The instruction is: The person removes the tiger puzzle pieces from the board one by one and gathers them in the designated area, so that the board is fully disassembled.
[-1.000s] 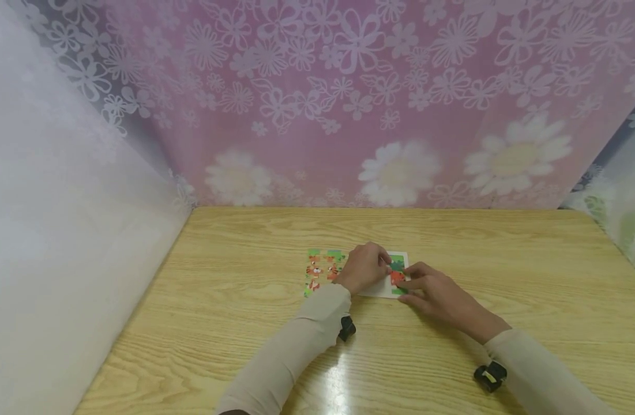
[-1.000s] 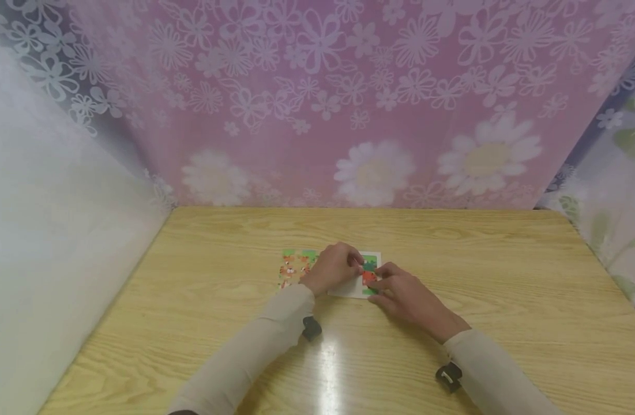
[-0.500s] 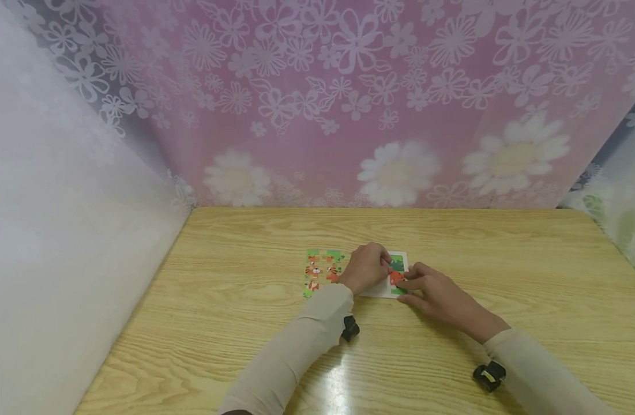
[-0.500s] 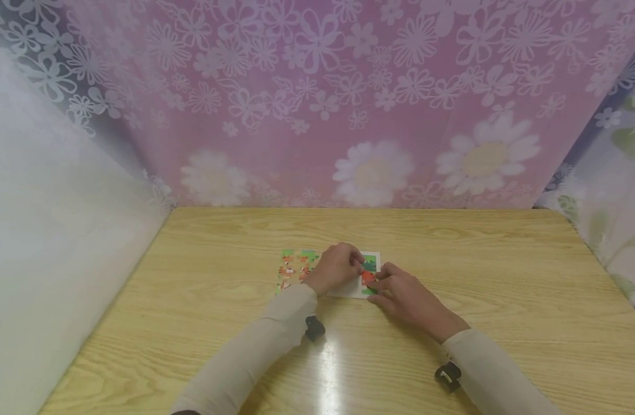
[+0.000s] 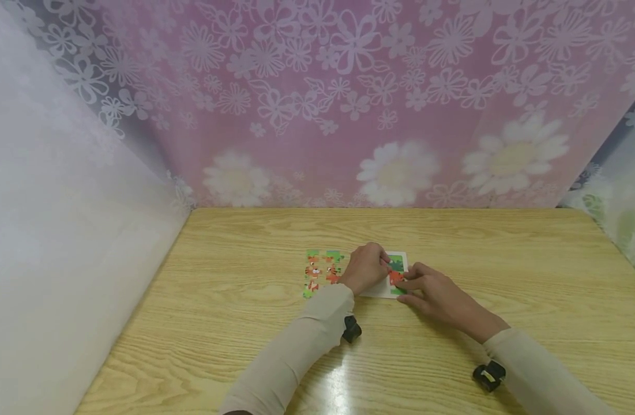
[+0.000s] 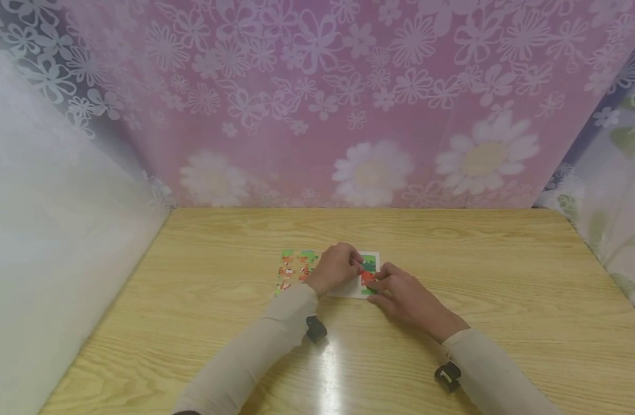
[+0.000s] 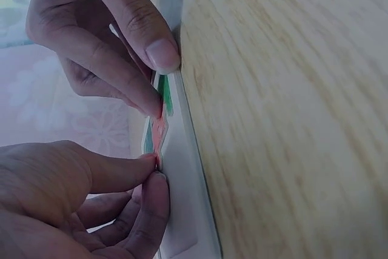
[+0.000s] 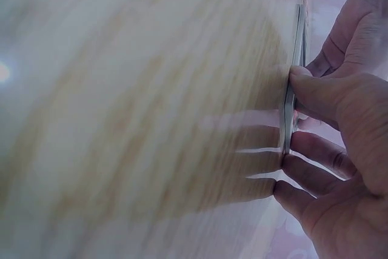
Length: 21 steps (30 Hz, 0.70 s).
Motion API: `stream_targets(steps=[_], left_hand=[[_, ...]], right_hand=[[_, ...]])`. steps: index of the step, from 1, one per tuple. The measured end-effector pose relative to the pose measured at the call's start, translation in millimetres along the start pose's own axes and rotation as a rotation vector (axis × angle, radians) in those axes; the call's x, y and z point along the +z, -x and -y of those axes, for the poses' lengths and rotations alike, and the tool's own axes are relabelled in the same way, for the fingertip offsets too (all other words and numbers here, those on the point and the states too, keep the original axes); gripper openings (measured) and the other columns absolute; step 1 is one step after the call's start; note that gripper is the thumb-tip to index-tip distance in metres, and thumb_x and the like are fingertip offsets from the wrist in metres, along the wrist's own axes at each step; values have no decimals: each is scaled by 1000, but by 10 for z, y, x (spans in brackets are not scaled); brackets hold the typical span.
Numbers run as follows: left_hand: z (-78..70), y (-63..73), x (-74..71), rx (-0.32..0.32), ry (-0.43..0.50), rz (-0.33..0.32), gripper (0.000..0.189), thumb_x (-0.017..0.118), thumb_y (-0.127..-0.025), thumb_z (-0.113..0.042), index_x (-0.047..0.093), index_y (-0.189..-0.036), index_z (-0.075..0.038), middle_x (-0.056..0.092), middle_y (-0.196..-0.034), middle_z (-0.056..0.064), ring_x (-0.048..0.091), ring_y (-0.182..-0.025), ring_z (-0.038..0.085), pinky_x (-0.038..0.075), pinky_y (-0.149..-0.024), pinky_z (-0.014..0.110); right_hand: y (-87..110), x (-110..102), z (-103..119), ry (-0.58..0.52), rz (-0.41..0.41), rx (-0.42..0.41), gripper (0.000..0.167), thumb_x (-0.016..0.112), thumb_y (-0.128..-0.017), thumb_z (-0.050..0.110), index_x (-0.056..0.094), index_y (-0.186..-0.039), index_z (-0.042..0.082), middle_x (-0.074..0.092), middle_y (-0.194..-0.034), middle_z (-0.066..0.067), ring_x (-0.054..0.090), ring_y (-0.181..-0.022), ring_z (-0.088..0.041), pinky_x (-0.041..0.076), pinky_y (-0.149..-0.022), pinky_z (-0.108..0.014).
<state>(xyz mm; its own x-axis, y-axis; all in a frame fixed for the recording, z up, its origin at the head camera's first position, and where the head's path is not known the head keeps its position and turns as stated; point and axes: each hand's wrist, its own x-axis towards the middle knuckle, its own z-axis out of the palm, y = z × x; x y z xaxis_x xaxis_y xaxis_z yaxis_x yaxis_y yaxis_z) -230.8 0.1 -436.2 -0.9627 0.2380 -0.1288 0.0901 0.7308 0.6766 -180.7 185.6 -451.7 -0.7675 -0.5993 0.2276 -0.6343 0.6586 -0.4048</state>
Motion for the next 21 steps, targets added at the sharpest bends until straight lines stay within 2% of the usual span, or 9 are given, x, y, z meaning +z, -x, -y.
stream_targets(steps=[8, 21], left_hand=[[-9, -10, 2, -49, 4, -6, 5, 76, -91, -11, 76, -96, -10, 66, -80, -6, 58, -72, 8, 48, -66, 24], [-51, -17, 16, -84, -14, 10, 5, 76, -92, -12, 76, -97, -10, 73, -97, -3, 60, -76, 9, 50, -68, 24]], right_hand=[[-10, 3, -8, -1, 1, -13, 29, 81, -87, 13, 77, -112, -1, 60, -103, -6, 55, -83, -10, 53, -70, -32], [-4, -11, -17, -22, 10, -22, 29, 81, -87, 13, 76, -112, -2, 60, -102, -7, 53, -81, -9, 51, -68, -30]])
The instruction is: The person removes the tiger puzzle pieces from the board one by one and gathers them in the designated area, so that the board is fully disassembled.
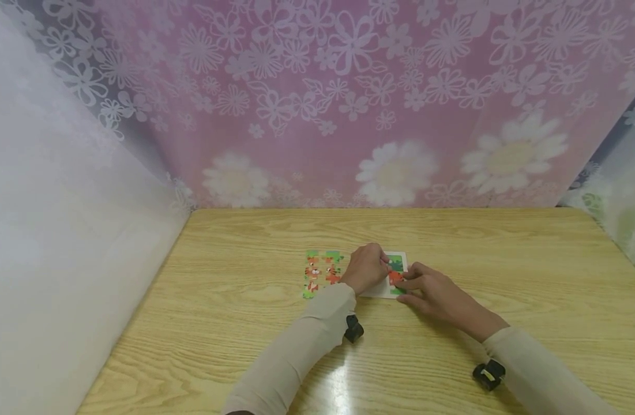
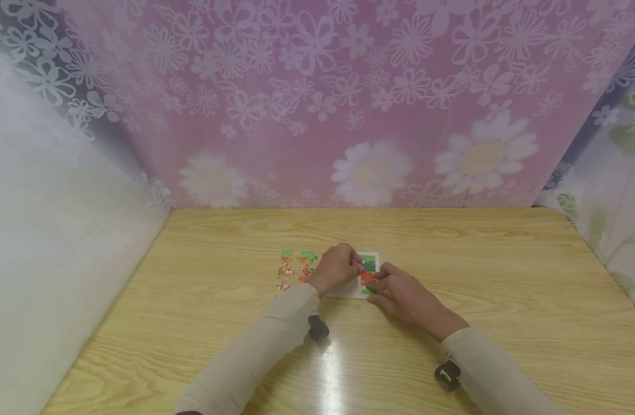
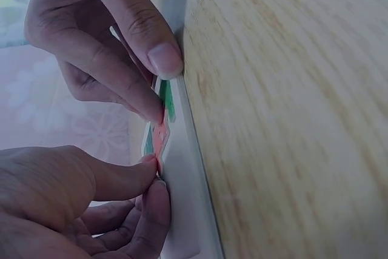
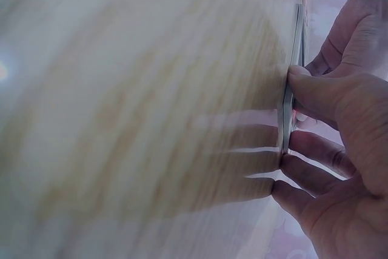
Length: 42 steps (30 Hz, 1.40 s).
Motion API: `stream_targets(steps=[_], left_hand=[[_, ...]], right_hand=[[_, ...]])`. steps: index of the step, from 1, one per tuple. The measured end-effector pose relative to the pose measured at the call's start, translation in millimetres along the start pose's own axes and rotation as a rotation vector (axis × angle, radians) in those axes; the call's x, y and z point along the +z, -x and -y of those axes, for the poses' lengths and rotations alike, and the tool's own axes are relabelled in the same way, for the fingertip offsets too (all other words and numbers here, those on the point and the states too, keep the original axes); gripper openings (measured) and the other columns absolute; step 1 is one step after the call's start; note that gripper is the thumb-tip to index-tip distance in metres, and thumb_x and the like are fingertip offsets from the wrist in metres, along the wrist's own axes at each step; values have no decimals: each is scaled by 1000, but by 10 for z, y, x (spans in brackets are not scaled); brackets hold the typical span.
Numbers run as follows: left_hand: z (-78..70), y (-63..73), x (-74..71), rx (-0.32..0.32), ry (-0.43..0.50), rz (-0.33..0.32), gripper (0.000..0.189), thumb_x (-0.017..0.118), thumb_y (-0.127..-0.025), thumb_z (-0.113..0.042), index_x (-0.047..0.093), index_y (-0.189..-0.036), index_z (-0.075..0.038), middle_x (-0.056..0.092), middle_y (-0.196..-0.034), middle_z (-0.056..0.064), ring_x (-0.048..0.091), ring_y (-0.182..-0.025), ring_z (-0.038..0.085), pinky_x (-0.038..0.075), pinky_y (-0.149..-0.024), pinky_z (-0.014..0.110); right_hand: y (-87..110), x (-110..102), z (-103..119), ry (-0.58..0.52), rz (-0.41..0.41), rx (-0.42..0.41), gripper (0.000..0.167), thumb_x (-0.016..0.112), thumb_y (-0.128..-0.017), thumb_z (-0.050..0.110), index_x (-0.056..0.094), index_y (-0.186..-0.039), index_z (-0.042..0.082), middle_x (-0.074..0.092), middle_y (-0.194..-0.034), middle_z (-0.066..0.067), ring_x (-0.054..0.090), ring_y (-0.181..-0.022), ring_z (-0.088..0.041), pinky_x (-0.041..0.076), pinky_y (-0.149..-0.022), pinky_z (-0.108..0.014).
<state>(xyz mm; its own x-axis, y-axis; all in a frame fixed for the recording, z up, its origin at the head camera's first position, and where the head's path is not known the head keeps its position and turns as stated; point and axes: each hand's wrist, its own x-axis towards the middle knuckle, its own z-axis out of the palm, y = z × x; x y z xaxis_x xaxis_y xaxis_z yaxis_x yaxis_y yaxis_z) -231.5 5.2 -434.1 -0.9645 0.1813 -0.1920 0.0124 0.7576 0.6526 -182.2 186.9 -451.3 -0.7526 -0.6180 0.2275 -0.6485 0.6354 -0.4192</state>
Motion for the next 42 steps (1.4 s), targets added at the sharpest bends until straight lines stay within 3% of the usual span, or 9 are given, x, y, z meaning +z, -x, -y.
stream_targets(steps=[7, 17, 30, 37, 42], left_hand=[[4, 9, 1, -4, 20, -5, 8, 80, -90, -15, 75, -95, -11, 69, -83, -4, 61, -76, 10, 51, -70, 26], [15, 7, 2, 3, 36, -20, 9, 82, -88, -15, 75, -92, -10, 69, -82, -4, 62, -74, 10, 52, -69, 26], [60, 2, 6, 109, 49, -101, 5, 78, -91, -14, 77, -86, -12, 70, -82, -6, 62, -75, 8, 51, -70, 25], [65, 44, -32, 100, 134, -110, 8, 75, -93, -11, 77, -86, -11, 68, -74, -8, 61, -65, 5, 51, -61, 24], [80, 68, -103, 125, 128, -131, 7, 75, -94, -14, 78, -88, -11, 70, -78, -6, 62, -68, 5, 52, -61, 24]], right_hand=[[4, -9, 3, -21, 9, 10, 30, 81, -87, 12, 76, -113, -3, 60, -102, -6, 51, -79, -8, 49, -66, -28], [1, -3, 2, -36, 10, 7, 30, 80, -88, 12, 76, -113, -3, 59, -101, -5, 49, -77, -7, 48, -65, -26], [-21, -8, 22, -21, -1, -19, 28, 81, -87, 11, 77, -111, -3, 60, -99, -4, 48, -77, -7, 47, -65, -26], [-22, -18, 26, 1, 20, -5, 28, 80, -88, 13, 77, -112, -2, 59, -100, -4, 49, -77, -7, 49, -65, -27], [-14, -30, 23, 8, 37, 14, 30, 79, -90, 15, 76, -114, -2, 60, -102, -6, 53, -79, -8, 50, -66, -28]])
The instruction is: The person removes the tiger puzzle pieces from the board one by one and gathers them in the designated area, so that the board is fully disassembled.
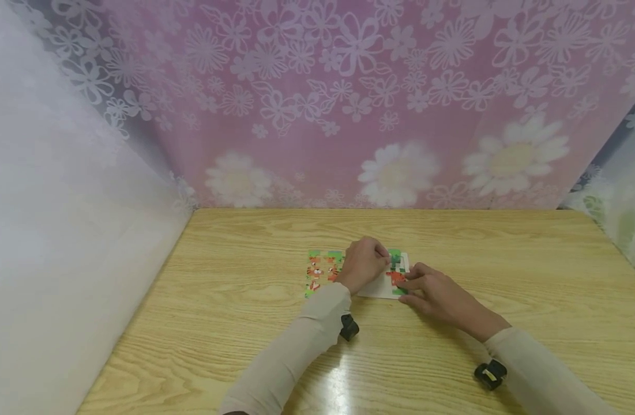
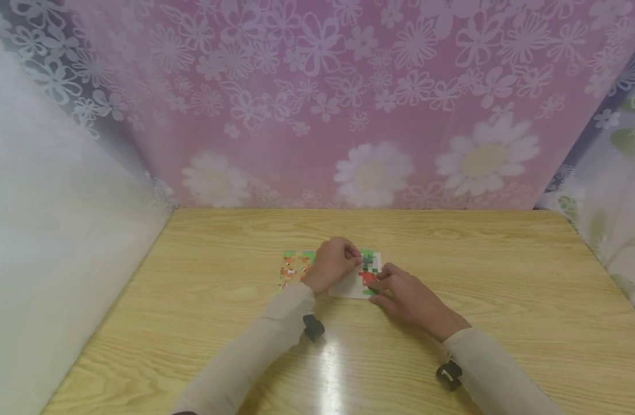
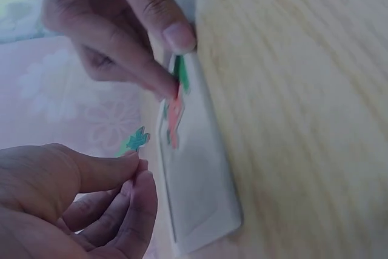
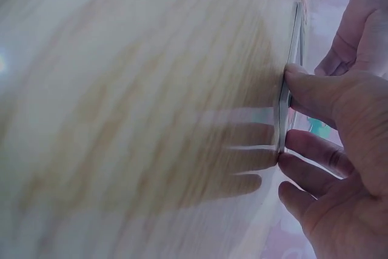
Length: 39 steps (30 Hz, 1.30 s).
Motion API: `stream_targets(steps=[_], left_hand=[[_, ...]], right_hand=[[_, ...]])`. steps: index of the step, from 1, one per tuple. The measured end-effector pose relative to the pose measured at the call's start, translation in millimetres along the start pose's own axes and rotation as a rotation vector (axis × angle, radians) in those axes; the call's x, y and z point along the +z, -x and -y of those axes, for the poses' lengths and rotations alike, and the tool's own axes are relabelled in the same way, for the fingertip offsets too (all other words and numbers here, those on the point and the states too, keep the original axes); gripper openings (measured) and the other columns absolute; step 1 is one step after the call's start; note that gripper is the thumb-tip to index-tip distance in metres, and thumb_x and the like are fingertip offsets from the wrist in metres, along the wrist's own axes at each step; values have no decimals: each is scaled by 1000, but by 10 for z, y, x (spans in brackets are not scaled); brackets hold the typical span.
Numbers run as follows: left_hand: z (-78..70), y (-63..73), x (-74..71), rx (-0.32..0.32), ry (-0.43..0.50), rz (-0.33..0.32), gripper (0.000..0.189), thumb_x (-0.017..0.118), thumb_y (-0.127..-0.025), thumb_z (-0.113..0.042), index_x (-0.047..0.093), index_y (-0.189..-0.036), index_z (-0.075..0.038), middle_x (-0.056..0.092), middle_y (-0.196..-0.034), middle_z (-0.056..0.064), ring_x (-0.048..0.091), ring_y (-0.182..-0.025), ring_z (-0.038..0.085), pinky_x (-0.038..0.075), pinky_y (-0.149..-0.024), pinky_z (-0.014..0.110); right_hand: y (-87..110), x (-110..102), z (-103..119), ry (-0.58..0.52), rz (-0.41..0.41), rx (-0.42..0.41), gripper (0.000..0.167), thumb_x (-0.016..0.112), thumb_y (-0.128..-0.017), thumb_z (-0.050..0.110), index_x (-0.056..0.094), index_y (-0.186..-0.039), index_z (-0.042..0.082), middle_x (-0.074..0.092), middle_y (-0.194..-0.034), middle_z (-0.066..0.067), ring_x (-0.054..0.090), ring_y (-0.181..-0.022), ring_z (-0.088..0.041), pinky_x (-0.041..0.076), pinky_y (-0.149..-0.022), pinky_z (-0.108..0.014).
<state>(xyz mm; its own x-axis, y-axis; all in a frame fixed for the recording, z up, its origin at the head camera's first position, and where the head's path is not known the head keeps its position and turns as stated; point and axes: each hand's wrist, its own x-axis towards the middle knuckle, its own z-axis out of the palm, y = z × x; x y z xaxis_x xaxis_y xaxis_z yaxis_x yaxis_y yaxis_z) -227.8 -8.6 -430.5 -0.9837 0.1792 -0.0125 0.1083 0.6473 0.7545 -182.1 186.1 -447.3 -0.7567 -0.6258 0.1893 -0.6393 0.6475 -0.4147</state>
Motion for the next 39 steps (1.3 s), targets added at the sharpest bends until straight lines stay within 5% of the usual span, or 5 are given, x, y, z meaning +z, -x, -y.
stream_targets(steps=[15, 29, 39], left_hand=[[171, 98, -357, 70, -6, 3, 9, 73, -95, -10, 78, -92, -3, 73, -88, 4, 65, -73, 9, 54, -66, 25], [375, 120, -442, -24, -41, -18, 8, 76, -92, -9, 78, -87, -3, 71, -76, 0, 61, -61, 10, 49, -54, 23], [426, 136, -469, -56, -85, -38, 8, 77, -92, -11, 78, -87, -4, 71, -79, 1, 62, -63, 10, 51, -56, 24]], right_hand=[[72, -73, -27, 56, -12, 19, 30, 79, -89, 18, 77, -112, -1, 62, -107, -9, 63, -93, -22, 55, -75, -38], [124, -100, -79, 50, -17, 45, 31, 81, -88, 14, 76, -114, -1, 62, -108, -9, 63, -95, -23, 56, -77, -39], [99, -85, -80, 35, -22, 22, 31, 80, -88, 17, 76, -113, -1, 62, -109, -9, 63, -94, -22, 55, -74, -36]])
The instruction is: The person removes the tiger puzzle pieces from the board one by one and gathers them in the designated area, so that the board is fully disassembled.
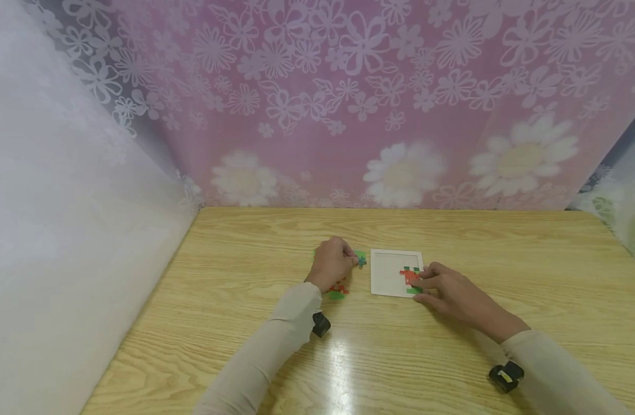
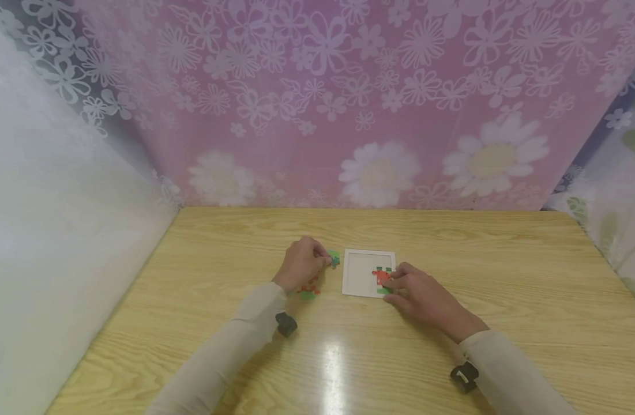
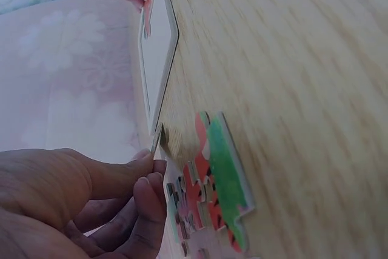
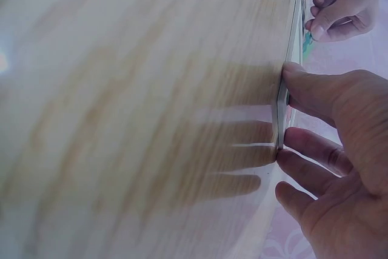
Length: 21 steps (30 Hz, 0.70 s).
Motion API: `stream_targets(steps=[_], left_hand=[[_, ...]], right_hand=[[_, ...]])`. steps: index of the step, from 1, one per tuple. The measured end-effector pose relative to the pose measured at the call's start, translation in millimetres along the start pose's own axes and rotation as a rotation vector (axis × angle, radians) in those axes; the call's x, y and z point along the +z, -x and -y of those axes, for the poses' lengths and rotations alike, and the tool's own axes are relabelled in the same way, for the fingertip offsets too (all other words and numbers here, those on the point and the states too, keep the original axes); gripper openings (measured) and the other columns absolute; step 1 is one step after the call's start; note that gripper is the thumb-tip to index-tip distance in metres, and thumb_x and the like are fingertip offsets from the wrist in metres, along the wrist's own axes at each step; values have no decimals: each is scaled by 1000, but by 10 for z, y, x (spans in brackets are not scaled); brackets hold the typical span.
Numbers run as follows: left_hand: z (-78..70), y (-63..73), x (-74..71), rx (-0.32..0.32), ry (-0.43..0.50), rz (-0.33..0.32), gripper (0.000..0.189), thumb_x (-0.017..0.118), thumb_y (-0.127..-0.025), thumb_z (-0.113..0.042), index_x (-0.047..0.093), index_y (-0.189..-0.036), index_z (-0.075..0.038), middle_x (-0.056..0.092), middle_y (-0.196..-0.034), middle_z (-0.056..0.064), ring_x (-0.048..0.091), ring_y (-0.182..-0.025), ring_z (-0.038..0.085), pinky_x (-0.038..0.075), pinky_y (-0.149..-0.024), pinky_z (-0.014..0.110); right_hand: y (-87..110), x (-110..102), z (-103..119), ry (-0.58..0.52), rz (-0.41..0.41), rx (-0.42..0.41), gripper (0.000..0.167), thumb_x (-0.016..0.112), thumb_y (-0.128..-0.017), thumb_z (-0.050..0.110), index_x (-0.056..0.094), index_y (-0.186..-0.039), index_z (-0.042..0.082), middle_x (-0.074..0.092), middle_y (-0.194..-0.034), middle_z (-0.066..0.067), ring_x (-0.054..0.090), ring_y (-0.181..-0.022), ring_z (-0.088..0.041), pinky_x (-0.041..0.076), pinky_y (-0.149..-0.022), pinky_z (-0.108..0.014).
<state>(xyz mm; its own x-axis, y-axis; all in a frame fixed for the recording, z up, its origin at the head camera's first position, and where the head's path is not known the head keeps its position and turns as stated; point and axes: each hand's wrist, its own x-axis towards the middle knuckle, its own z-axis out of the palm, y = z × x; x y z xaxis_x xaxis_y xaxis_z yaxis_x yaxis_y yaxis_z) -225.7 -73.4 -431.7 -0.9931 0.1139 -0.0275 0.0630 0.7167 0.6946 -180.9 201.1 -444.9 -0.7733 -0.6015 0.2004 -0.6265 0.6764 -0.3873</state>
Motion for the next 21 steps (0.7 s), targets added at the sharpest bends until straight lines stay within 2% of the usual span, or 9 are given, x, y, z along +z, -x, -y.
stream_targets(steps=[14, 21], left_hand=[[17, -5, 26, 30, -61, -23, 9, 77, -92, -10, 77, -85, -4, 70, -75, 1, 60, -60, 9, 51, -56, 23], [1, -8, 31, 43, -70, -31, 6, 76, -92, -9, 77, -88, -4, 71, -81, 2, 63, -68, 10, 53, -63, 25]], right_hand=[[2, 21, -17, 2, -17, -20, 31, 80, -88, 15, 76, -113, -3, 61, -107, -8, 62, -91, -20, 55, -73, -36], [5, 27, -21, 14, -21, -27, 31, 80, -88, 15, 76, -113, -3, 61, -107, -9, 62, -89, -20, 54, -71, -35]])
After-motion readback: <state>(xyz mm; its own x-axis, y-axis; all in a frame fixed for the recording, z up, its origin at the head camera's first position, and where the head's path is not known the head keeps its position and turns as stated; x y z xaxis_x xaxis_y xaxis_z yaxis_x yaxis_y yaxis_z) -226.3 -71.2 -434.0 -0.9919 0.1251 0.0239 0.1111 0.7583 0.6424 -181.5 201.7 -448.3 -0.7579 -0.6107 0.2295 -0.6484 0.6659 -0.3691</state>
